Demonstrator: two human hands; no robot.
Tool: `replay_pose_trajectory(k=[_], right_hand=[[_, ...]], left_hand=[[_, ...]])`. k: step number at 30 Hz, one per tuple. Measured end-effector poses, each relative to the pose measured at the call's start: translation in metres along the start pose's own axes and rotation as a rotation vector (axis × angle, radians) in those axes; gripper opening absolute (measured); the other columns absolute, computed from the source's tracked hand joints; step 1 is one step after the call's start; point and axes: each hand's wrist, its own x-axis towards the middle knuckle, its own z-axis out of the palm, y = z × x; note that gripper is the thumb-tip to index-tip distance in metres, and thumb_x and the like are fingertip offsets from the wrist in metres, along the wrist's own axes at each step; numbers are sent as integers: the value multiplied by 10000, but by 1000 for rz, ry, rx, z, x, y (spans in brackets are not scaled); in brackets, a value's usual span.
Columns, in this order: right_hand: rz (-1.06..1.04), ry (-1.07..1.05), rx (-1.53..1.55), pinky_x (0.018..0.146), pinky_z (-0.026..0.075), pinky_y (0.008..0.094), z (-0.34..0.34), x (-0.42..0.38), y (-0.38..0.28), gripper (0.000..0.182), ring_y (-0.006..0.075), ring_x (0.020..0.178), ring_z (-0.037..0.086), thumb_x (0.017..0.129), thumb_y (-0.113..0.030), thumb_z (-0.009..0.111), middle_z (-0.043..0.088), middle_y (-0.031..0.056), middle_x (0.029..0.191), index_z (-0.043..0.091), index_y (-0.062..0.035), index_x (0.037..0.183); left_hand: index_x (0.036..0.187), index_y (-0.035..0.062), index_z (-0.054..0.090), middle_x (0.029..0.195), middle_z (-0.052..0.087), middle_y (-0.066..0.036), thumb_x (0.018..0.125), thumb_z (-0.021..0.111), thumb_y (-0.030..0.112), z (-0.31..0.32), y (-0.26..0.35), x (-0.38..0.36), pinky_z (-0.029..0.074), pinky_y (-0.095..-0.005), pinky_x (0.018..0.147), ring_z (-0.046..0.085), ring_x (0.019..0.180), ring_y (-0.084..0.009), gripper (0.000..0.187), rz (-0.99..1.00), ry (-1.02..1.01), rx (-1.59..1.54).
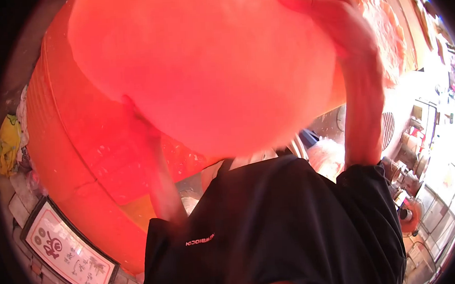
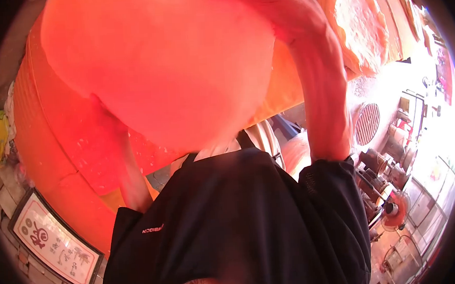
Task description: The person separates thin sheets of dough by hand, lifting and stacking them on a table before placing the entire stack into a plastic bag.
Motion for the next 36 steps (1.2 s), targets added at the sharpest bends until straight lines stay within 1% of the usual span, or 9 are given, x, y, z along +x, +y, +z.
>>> replay_pose_trajectory(k=[5,8,9,13,14,19,22,29,36], right_hand=[[474,-173,201,918,458,291,20,17,107,835,166,1079,581,828,-301,749,613,108,1168,308,77,1427],[265,-77,361,930,453,315,45,19,169,898,183,1098,578,829,-360,737,610,130,1177,255,81,1446],[279,-97,247,946,441,316,45,3,120,932,186,1104,573,836,-385,724,602,129,1178,212,83,1458],[128,50,-273,719,462,270,62,21,156,552,130,825,571,852,-289,695,580,47,900,460,31,1237],[109,35,-86,689,460,270,62,17,152,535,125,796,568,844,-289,700,580,45,876,480,27,1215],[278,70,371,556,435,266,50,1,152,397,112,662,555,803,-254,726,598,34,794,595,16,1063],[395,-217,428,514,440,260,28,1,194,197,97,625,561,796,-165,733,603,13,781,638,-28,901],[487,-66,212,562,451,256,27,30,141,359,99,649,564,805,-278,740,618,12,792,680,0,1025],[400,-196,388,591,485,265,8,-6,176,320,109,691,615,779,-178,740,668,26,853,673,0,1037]], left_hand=[[1316,-9,515,1289,570,-102,945,594,167,-27,-21,8,435,-364,1010,527,1190,-214,418,183,72,359],[1353,-6,469,1326,538,-109,957,570,158,24,-29,-10,443,-350,999,530,1194,-216,440,215,191,419],[1358,-5,461,1330,533,-111,958,567,156,34,-29,-13,449,-344,990,531,1194,-215,444,238,242,450],[1372,-4,446,1331,530,-104,933,592,93,9,-45,13,466,-333,964,540,1176,-201,473,371,165,546],[1376,-5,441,1333,529,-102,926,597,79,2,-47,13,468,-332,961,542,1172,-199,483,411,129,558],[1389,-5,423,1348,520,-107,901,598,26,21,-32,-5,455,-330,982,534,1188,-205,519,307,62,540],[1403,-17,394,1375,494,-122,874,590,-11,15,-28,-10,431,-334,1012,511,1221,-219,564,208,-3,567],[1425,-43,338,1414,453,-157,828,573,-67,20,-21,-19,394,-341,1058,476,1272,-245,641,156,-111,726],[1364,-18,437,1321,547,-113,879,611,20,-13,-20,-25,439,-359,1008,541,1197,-223,517,-50,109,253]])
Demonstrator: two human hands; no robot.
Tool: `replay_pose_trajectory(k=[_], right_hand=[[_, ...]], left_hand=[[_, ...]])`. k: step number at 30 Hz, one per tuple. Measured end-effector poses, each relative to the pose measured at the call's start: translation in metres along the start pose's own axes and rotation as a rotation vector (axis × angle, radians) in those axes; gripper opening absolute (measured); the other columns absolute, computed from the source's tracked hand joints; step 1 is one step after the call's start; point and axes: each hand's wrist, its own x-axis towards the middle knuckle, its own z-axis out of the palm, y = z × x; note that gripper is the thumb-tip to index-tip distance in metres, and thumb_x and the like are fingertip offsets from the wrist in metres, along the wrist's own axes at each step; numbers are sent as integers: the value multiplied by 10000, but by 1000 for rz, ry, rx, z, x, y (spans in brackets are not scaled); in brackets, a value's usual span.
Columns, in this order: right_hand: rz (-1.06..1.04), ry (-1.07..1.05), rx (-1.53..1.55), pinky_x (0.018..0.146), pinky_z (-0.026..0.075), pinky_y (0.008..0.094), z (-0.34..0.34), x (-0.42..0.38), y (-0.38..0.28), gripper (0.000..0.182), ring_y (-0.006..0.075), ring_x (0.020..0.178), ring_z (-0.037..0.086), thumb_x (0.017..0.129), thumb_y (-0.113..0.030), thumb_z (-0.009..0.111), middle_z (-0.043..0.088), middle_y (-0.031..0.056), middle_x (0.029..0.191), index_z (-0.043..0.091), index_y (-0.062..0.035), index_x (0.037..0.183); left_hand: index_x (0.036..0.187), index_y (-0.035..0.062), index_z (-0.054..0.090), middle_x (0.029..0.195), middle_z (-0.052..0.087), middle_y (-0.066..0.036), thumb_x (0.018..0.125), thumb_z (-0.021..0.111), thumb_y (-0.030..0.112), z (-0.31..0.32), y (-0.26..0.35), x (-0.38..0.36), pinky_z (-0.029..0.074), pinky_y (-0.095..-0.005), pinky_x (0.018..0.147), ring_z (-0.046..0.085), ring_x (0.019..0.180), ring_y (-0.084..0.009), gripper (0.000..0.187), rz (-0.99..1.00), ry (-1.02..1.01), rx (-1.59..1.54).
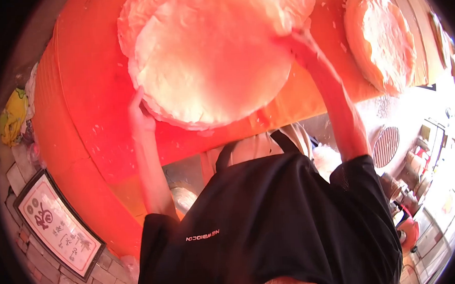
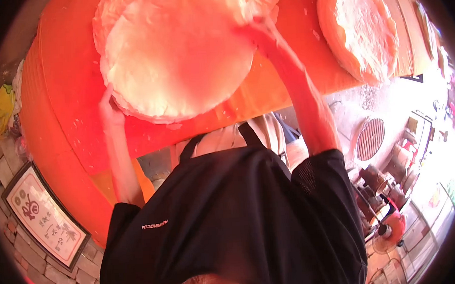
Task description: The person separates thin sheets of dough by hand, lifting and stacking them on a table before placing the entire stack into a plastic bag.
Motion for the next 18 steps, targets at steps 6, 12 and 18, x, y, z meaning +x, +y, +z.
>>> replay_pose_trajectory(k=[6,12,18], right_hand=[[6,-22,-27,554,434,255,-9,-28,-20,308,99,609,538,808,-253,722,622,0,783,664,-39,1023],[-514,284,-512,745,453,351,10,10,24,577,187,884,537,846,-422,679,557,133,1061,556,22,1193],[-41,77,-270,602,495,294,1,14,-15,428,134,698,622,820,-362,721,656,58,821,652,17,1004]], left_hand=[[1296,-3,505,1269,577,-88,881,616,5,26,-51,-29,459,-323,962,568,1144,-207,430,275,90,254],[1335,-13,464,1321,549,-97,883,608,15,27,-49,-26,423,-348,1024,534,1205,-215,476,255,137,250],[1340,-17,468,1327,551,-106,882,602,19,7,-43,-32,428,-359,1027,530,1217,-218,478,208,-21,377]])
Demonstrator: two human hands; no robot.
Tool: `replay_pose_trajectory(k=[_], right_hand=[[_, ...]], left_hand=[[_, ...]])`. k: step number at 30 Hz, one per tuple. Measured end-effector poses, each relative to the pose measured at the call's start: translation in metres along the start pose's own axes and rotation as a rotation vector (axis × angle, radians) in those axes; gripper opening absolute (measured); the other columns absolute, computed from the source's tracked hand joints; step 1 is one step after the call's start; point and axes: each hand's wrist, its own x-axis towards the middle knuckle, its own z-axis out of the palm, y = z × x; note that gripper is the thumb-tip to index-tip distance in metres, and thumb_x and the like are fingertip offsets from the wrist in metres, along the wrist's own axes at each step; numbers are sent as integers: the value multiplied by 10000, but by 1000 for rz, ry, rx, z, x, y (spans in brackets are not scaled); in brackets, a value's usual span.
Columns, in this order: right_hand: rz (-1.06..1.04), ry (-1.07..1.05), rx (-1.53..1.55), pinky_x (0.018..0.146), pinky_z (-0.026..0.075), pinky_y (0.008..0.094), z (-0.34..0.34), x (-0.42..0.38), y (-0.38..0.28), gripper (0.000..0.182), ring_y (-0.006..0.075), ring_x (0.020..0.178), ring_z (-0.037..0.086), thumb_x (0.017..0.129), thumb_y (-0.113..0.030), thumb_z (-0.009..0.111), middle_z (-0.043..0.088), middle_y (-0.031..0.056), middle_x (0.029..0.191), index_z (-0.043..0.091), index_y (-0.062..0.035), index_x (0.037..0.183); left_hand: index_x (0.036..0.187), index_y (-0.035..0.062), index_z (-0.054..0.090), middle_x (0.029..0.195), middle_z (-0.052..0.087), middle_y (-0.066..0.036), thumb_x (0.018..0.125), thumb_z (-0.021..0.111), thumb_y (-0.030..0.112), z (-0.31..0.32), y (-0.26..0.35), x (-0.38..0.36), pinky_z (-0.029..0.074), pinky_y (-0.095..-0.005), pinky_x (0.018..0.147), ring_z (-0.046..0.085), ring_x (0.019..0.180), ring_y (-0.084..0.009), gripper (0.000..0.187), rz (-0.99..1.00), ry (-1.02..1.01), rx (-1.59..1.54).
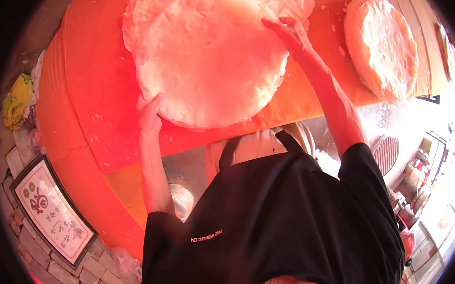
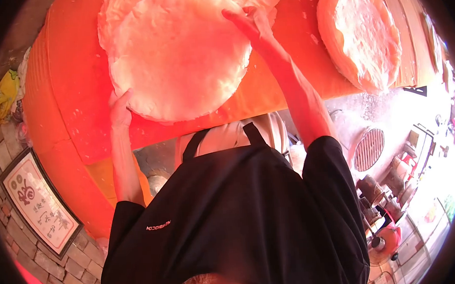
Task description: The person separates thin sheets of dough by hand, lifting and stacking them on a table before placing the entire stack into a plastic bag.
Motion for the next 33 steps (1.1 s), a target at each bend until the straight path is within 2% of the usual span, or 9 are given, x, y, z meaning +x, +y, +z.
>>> replay_pose_trajectory(k=[7,10,13,16,21,25,26,27,33], right_hand=[[194,-222,507,552,488,261,13,-55,3,388,123,691,632,746,-231,804,670,62,855,648,21,997],[277,4,57,609,520,279,15,-40,6,399,147,711,650,764,-239,792,677,85,893,643,20,1028],[-64,110,-16,657,537,295,37,-30,30,410,160,744,660,803,-276,761,682,103,909,638,31,1047],[-86,92,257,596,487,292,40,-17,46,586,167,713,614,725,-420,809,628,62,794,587,27,1033],[-8,-55,249,550,478,260,32,-23,31,363,112,678,606,800,-321,765,648,40,751,665,7,922],[7,79,89,488,415,266,35,-38,19,382,110,569,522,763,-373,784,577,9,700,637,-29,838],[43,67,116,476,398,273,33,-31,29,405,109,560,507,746,-398,794,559,4,684,623,-37,811],[80,57,143,464,381,281,31,-24,38,429,108,551,493,728,-423,804,541,-1,668,610,-44,785],[-90,-28,177,463,378,285,28,-31,19,281,67,561,497,725,-269,805,564,-17,651,644,-45,777]], left_hand=[[1378,-24,431,1363,524,-144,930,610,165,-37,1,3,408,-410,1061,505,1255,-262,518,-161,126,-409],[1363,-23,450,1351,534,-129,933,607,141,-32,-11,1,419,-392,1048,515,1241,-254,487,-142,122,-242],[1252,6,560,1144,623,-58,905,647,132,3,-11,5,506,-310,840,610,993,-164,379,9,258,-140],[1086,40,626,877,595,10,871,705,181,2,-23,25,447,-275,588,539,712,-95,268,84,393,0],[871,126,650,574,432,67,900,676,314,-23,-41,35,300,-277,394,349,440,-67,192,-51,413,94],[1358,39,479,1328,547,-118,981,542,311,-16,-9,3,477,-411,981,539,1202,-239,469,-194,43,-136],[1182,81,599,1027,656,-65,963,579,265,-10,-17,2,528,-369,737,636,883,-174,287,-68,112,-154],[1284,41,533,1309,542,-105,953,593,248,-12,-12,-3,470,-366,953,534,1179,-210,394,-71,78,-56],[1378,-16,426,1378,493,-151,926,611,116,12,7,-13,440,-434,1033,493,1255,-282,506,15,94,21]])
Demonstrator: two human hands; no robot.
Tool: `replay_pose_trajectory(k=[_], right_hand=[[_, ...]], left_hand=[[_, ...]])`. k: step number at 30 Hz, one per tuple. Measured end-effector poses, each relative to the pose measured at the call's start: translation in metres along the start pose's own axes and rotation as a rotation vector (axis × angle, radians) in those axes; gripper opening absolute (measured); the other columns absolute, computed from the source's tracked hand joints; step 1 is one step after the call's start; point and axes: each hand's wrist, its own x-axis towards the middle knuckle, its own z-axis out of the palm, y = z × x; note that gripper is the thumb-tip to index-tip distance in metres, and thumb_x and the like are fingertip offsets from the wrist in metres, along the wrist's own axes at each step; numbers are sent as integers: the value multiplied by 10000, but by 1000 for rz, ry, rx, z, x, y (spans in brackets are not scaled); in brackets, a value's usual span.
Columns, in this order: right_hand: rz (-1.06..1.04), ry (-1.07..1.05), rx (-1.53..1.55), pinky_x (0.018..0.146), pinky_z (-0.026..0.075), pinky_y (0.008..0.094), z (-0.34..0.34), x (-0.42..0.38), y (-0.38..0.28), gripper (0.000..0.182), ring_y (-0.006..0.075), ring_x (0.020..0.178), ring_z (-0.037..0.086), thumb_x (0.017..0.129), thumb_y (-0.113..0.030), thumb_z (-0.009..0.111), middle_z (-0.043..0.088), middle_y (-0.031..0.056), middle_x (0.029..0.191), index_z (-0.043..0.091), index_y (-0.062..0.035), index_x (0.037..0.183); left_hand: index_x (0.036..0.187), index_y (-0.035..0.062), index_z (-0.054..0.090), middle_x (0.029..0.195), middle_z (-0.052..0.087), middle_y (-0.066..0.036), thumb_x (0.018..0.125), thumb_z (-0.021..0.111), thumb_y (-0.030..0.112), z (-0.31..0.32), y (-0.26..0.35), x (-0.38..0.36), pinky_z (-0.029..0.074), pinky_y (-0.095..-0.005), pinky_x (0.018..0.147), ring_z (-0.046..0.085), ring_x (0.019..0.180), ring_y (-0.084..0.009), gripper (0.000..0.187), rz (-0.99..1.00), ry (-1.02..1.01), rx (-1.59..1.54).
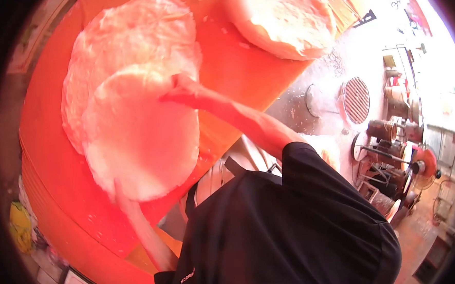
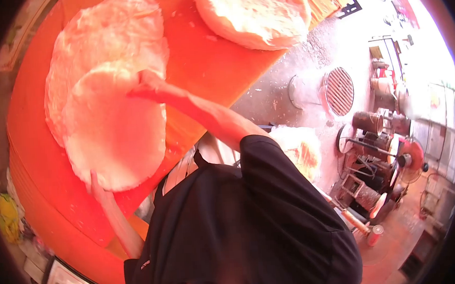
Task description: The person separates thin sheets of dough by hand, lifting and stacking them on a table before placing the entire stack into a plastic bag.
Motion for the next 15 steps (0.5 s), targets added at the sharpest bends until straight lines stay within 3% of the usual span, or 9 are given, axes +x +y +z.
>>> replay_pose_trajectory(k=[2,5,6,8,10,12,14,15], right_hand=[[-128,-65,169,503,405,285,-1,1,-2,250,65,605,512,728,-229,795,566,-15,662,643,-38,782],[-270,37,129,547,425,274,-44,-32,-51,218,60,647,531,738,-195,780,592,-15,693,650,-28,789],[-243,19,206,573,449,318,-74,-49,-76,230,81,672,567,710,-191,754,601,1,653,657,1,791],[-510,65,375,579,455,313,-130,-61,-86,291,75,683,571,720,-238,771,611,-6,665,687,2,863],[-337,350,20,464,403,275,-208,-77,-95,329,71,555,522,710,-310,799,577,-22,635,718,-49,892],[-171,607,-147,450,384,251,-269,-120,-129,306,60,546,514,718,-343,793,572,-36,621,692,-62,780],[-406,431,325,561,513,312,-342,-115,-109,110,169,620,648,752,-95,716,692,53,774,694,-48,848],[-380,476,217,574,500,238,-389,-115,-86,223,73,657,618,743,-137,788,672,-13,813,711,-36,926]], left_hand=[[1371,-28,430,1368,497,-159,922,605,92,16,19,-5,447,-424,1021,503,1242,-281,497,105,-65,26],[1390,-11,410,1369,490,-153,907,631,108,57,58,-2,447,-419,1011,511,1222,-279,544,144,-122,114],[1384,-11,420,1361,499,-152,888,657,106,87,77,-8,446,-418,1011,514,1220,-275,562,142,-145,107],[1364,-11,442,1345,509,-145,877,671,106,154,102,-17,455,-403,996,520,1208,-261,551,141,-168,56],[1326,-7,484,1300,539,-128,867,683,102,225,113,-20,474,-379,961,544,1165,-235,512,167,-150,55],[1270,-4,536,1224,588,-112,853,702,101,298,115,-16,511,-350,899,590,1084,-210,461,214,-211,32],[1193,4,584,1130,634,-94,839,719,95,368,105,-5,542,-320,831,632,986,-185,390,255,-356,-30],[1145,14,610,1074,656,-78,835,720,85,401,97,1,551,-300,797,648,933,-168,336,283,-407,-49]])
